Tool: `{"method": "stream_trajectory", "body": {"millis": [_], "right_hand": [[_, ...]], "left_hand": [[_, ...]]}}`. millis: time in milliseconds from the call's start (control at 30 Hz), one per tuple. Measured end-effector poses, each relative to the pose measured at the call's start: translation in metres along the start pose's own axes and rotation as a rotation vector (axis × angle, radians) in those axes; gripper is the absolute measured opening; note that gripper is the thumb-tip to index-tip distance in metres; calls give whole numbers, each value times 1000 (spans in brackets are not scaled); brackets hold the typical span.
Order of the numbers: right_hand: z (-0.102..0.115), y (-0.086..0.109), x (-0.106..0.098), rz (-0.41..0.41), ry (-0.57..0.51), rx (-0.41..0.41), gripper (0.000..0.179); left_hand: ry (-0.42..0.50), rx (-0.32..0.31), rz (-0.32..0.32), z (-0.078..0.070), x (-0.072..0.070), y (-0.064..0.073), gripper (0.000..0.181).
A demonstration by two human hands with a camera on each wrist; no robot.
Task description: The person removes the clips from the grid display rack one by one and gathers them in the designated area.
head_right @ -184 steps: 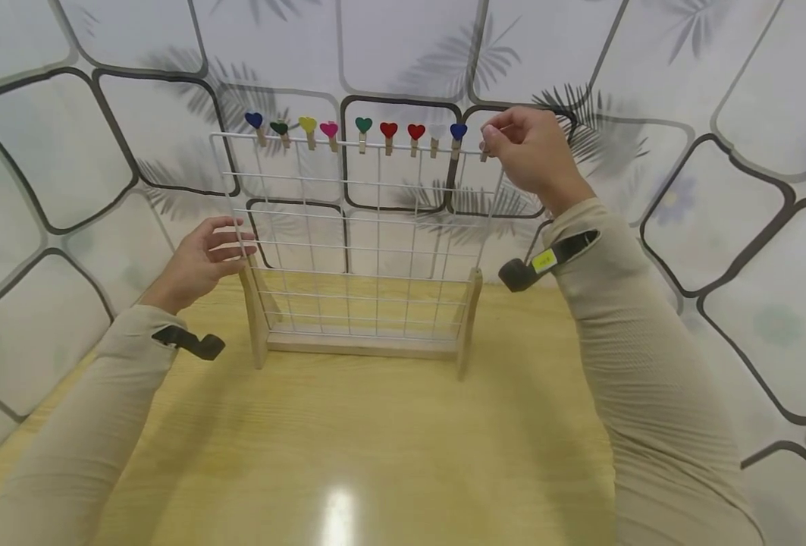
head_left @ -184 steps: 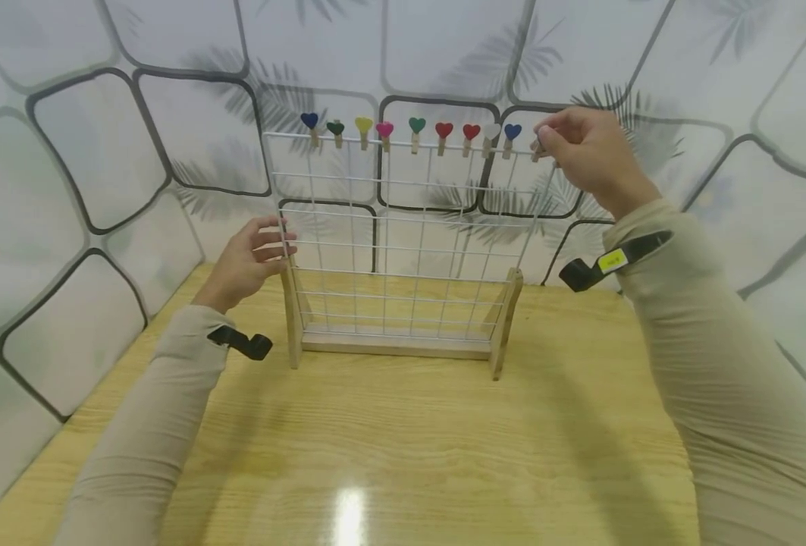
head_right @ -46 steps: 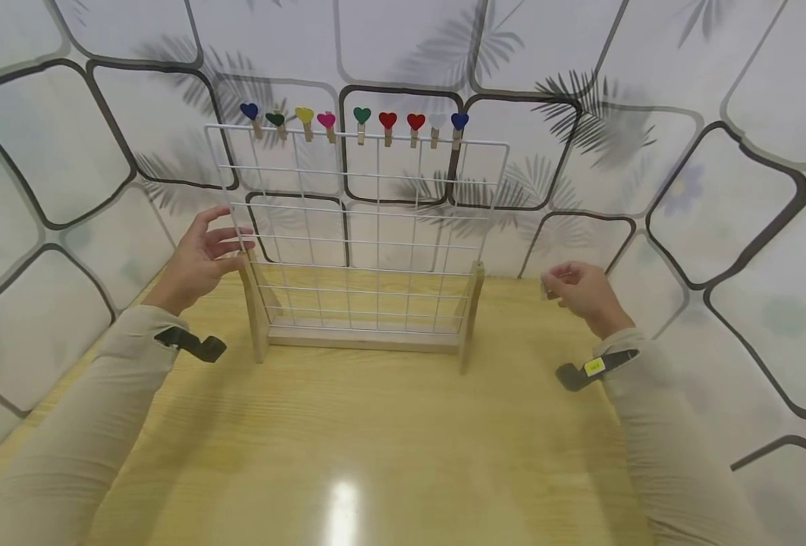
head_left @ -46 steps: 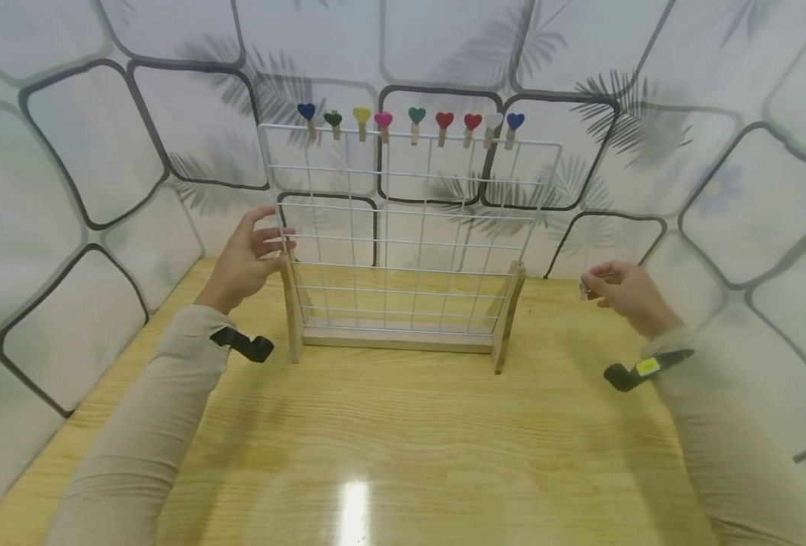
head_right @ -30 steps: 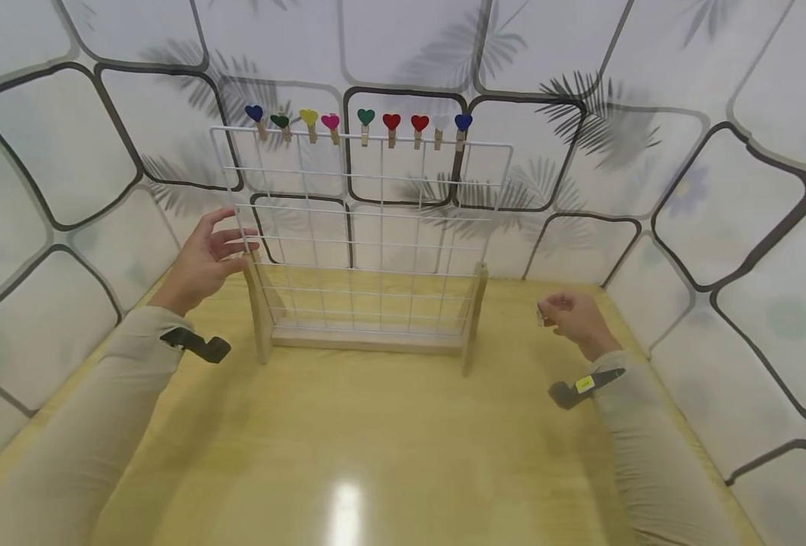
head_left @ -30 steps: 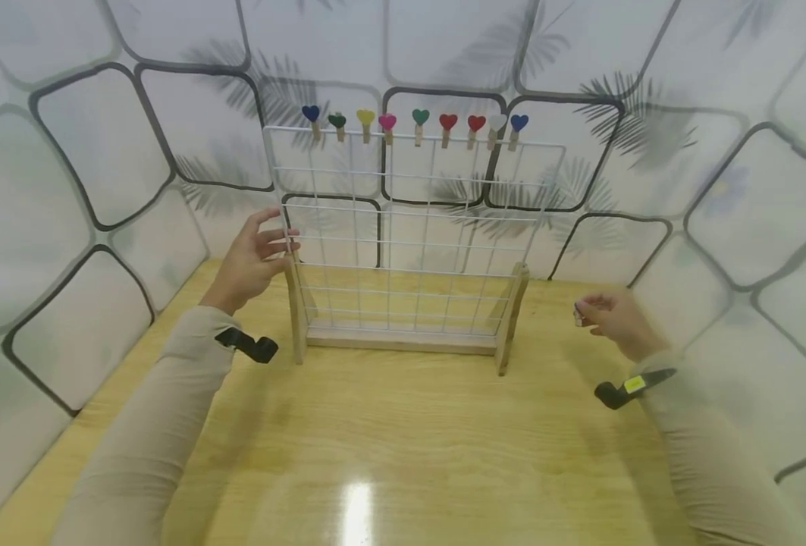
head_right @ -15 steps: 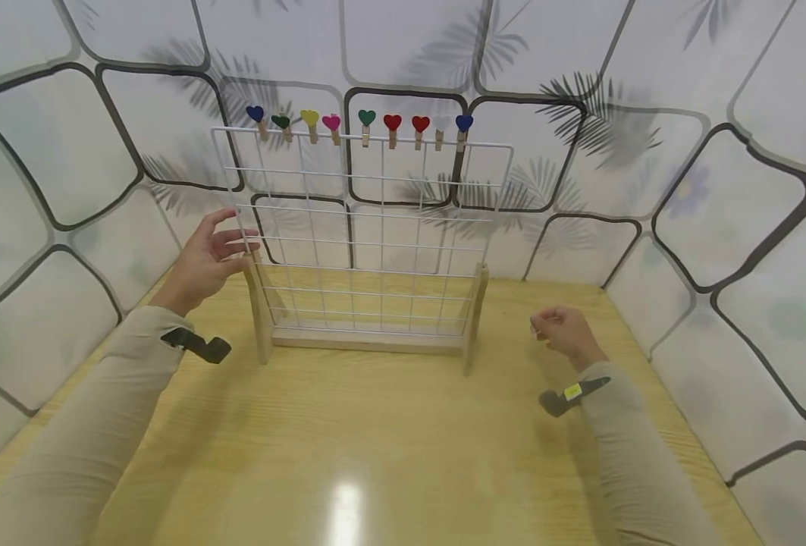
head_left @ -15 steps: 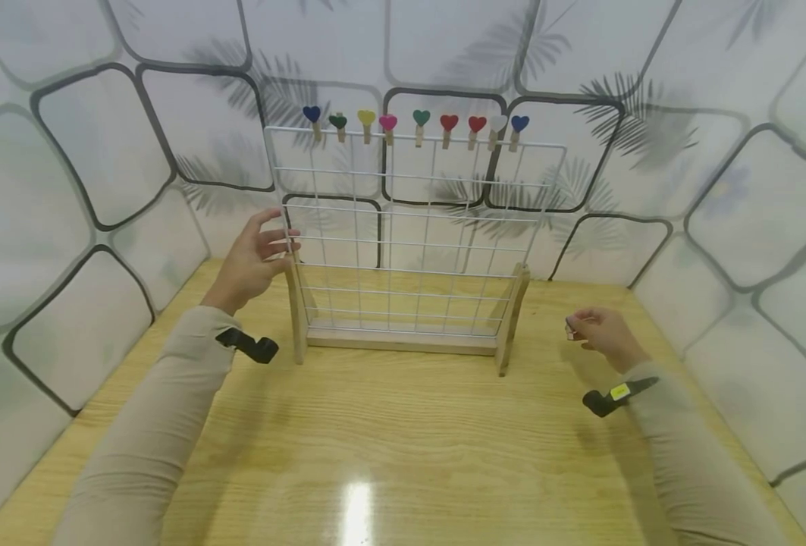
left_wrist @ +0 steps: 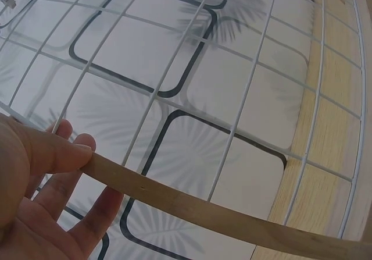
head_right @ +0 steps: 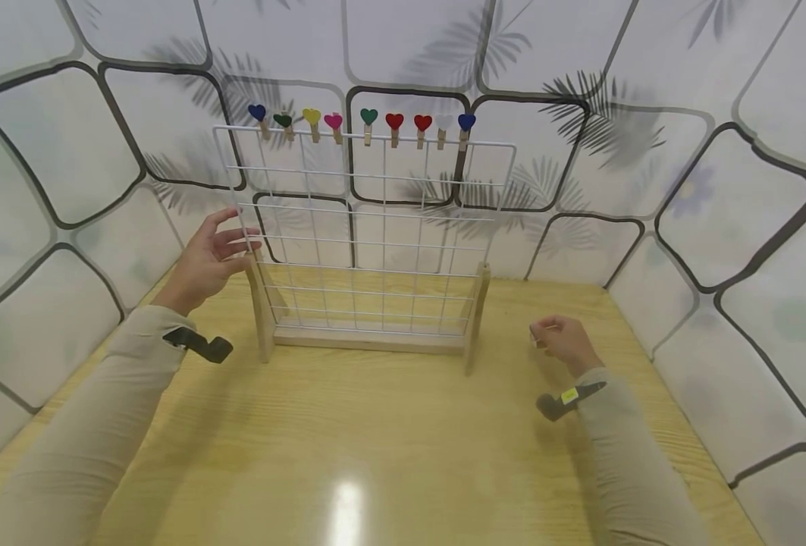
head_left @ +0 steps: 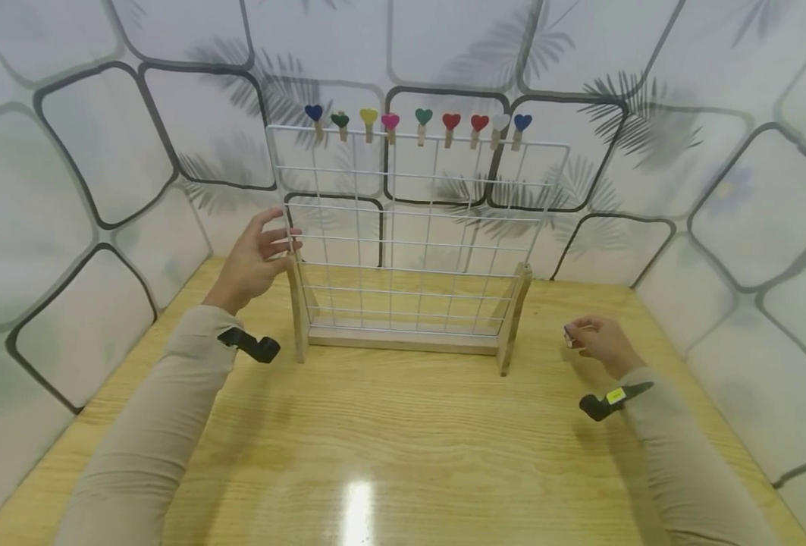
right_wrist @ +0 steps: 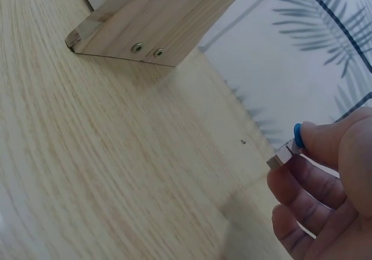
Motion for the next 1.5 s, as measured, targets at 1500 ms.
{"method": "stream_trajectory", "body": {"millis": [1500], "right_hand": [[-18,-5,14,-22,256,39,39]], "left_hand": [[-1,1,-5,4,0,-1,77]]}}
Point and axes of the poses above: each hand's wrist, its own y-axis away from the middle knuckle, its own x-axis out of the palm, z = x × y, the point moved 5 cm from there along -y, towards the middle knuckle, and after that the axes turned 2 degrees about -y, right-handed, at the moved point
